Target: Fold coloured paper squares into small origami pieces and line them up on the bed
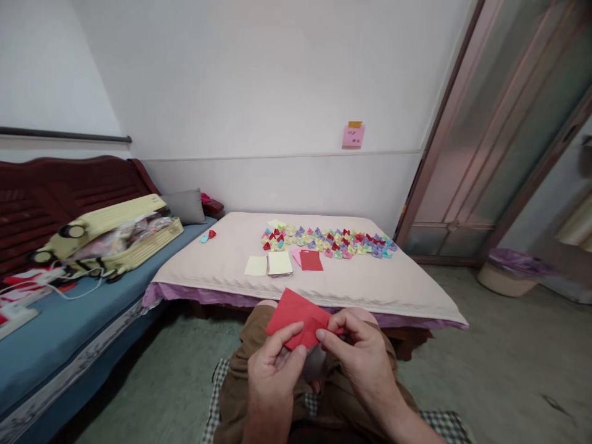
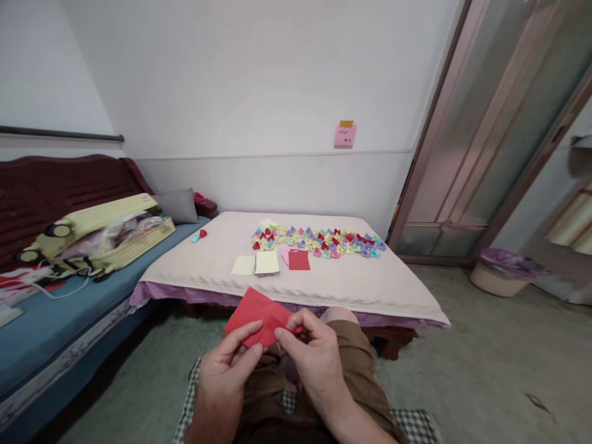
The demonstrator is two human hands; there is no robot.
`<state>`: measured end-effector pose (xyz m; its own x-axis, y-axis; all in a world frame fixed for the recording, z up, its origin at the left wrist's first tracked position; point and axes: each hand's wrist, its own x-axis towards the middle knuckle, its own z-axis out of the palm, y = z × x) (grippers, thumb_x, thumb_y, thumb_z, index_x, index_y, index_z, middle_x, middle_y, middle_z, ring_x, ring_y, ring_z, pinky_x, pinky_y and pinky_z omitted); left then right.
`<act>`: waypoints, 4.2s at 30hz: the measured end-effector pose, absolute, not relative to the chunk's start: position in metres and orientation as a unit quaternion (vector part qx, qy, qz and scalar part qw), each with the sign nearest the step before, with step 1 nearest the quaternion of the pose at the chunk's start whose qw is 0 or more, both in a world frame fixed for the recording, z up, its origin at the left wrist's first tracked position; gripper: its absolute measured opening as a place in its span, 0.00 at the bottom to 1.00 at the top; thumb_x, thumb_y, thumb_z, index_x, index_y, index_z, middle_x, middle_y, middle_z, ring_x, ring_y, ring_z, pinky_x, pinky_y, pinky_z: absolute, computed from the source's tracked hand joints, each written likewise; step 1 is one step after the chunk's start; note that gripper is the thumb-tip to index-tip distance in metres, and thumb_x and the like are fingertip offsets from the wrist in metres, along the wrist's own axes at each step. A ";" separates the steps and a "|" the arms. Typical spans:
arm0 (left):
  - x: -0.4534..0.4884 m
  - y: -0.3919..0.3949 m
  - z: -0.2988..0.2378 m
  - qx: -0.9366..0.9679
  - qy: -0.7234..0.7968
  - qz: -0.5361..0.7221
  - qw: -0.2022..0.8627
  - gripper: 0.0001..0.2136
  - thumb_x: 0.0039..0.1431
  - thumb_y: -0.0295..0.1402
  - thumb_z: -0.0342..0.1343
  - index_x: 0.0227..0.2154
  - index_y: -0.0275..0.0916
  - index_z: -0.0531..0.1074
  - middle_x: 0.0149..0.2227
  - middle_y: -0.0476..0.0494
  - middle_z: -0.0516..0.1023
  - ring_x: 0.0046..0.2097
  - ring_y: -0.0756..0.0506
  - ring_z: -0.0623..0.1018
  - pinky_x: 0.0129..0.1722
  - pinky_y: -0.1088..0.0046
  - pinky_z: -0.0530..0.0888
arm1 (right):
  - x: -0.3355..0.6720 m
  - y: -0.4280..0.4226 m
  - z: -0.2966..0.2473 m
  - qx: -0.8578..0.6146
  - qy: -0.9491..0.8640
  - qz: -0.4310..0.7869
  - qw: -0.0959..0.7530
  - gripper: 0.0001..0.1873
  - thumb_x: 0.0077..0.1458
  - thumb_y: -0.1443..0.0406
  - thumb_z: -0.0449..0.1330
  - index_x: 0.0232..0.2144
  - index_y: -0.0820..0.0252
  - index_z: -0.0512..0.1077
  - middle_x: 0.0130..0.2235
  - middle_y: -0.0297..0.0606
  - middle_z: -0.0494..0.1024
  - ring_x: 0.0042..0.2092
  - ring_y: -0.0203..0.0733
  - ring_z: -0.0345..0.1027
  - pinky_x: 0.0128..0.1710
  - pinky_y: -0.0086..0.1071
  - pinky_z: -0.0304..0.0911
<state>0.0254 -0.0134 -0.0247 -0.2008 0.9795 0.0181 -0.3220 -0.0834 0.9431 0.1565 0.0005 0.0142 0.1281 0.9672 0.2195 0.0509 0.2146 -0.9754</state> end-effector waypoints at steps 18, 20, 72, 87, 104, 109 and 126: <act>0.025 -0.007 -0.015 0.313 0.383 0.708 0.504 0.33 0.40 0.26 0.65 0.54 0.40 0.66 0.44 0.37 0.78 0.39 0.45 0.80 0.38 0.71 0.75 | 0.162 0.003 0.000 -0.379 -0.515 0.571 0.515 0.24 0.43 0.67 0.67 0.44 0.59 0.66 0.29 0.32 0.77 0.25 0.37 0.69 0.24 0.28 0.63; 0.026 -0.006 -0.014 0.293 0.368 0.712 0.522 0.32 0.40 0.25 0.66 0.53 0.40 0.67 0.44 0.38 0.78 0.38 0.46 0.79 0.38 0.71 0.75 | 0.161 0.002 0.000 -0.369 -0.518 0.580 0.509 0.24 0.43 0.67 0.67 0.44 0.59 0.67 0.32 0.35 0.79 0.27 0.38 0.70 0.27 0.29 0.65; 0.022 -0.028 -0.019 0.634 0.449 0.620 0.110 0.06 0.55 0.25 0.55 0.32 0.41 0.76 0.46 0.41 0.79 0.43 0.45 0.80 0.38 0.75 0.76 | 0.159 -0.011 0.002 -0.419 -0.510 0.419 0.623 0.11 0.44 0.66 0.68 0.19 0.60 0.68 0.21 0.27 0.64 0.22 0.30 0.56 0.21 0.22 0.54; 0.037 -0.020 -0.028 0.437 0.397 0.703 0.397 0.23 0.52 0.26 0.58 0.52 0.43 0.66 0.55 0.34 0.71 0.45 0.42 0.80 0.40 0.69 0.79 | 0.149 -0.007 0.005 -0.438 -0.482 0.443 0.616 0.13 0.42 0.66 0.67 0.18 0.59 0.64 0.18 0.27 0.66 0.21 0.35 0.65 0.21 0.27 0.60; 0.034 -0.009 -0.016 0.348 0.410 0.659 0.526 0.33 0.38 0.26 0.64 0.51 0.38 0.62 0.56 0.25 0.68 0.33 0.44 0.81 0.33 0.68 0.78 | 0.157 -0.006 0.008 -0.467 -0.464 0.457 0.598 0.23 0.37 0.64 0.70 0.38 0.58 0.68 0.25 0.30 0.75 0.24 0.38 0.68 0.22 0.28 0.64; 0.033 -0.005 -0.019 0.327 0.416 0.653 0.541 0.35 0.35 0.28 0.66 0.51 0.37 0.62 0.49 0.29 0.74 0.33 0.42 0.82 0.33 0.66 0.78 | 0.162 -0.002 0.002 -0.429 -0.467 0.488 0.600 0.24 0.44 0.61 0.68 0.42 0.58 0.64 0.20 0.24 0.71 0.20 0.33 0.64 0.20 0.25 0.61; 0.029 -0.012 -0.020 0.333 0.390 0.587 0.626 0.14 0.46 0.38 0.65 0.33 0.33 0.78 0.22 0.47 0.78 0.18 0.50 0.72 0.22 0.74 0.72 | 0.176 -0.004 0.001 -0.461 -0.605 0.379 0.526 0.16 0.46 0.69 0.63 0.40 0.57 0.73 0.35 0.34 0.76 0.30 0.38 0.68 0.30 0.29 0.65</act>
<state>0.0291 -0.0119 -0.0197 0.0056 0.9952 -0.0978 -0.4765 0.0886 0.8747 0.1763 -0.0045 0.0011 -0.0205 0.9576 0.2874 0.1585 0.2869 -0.9448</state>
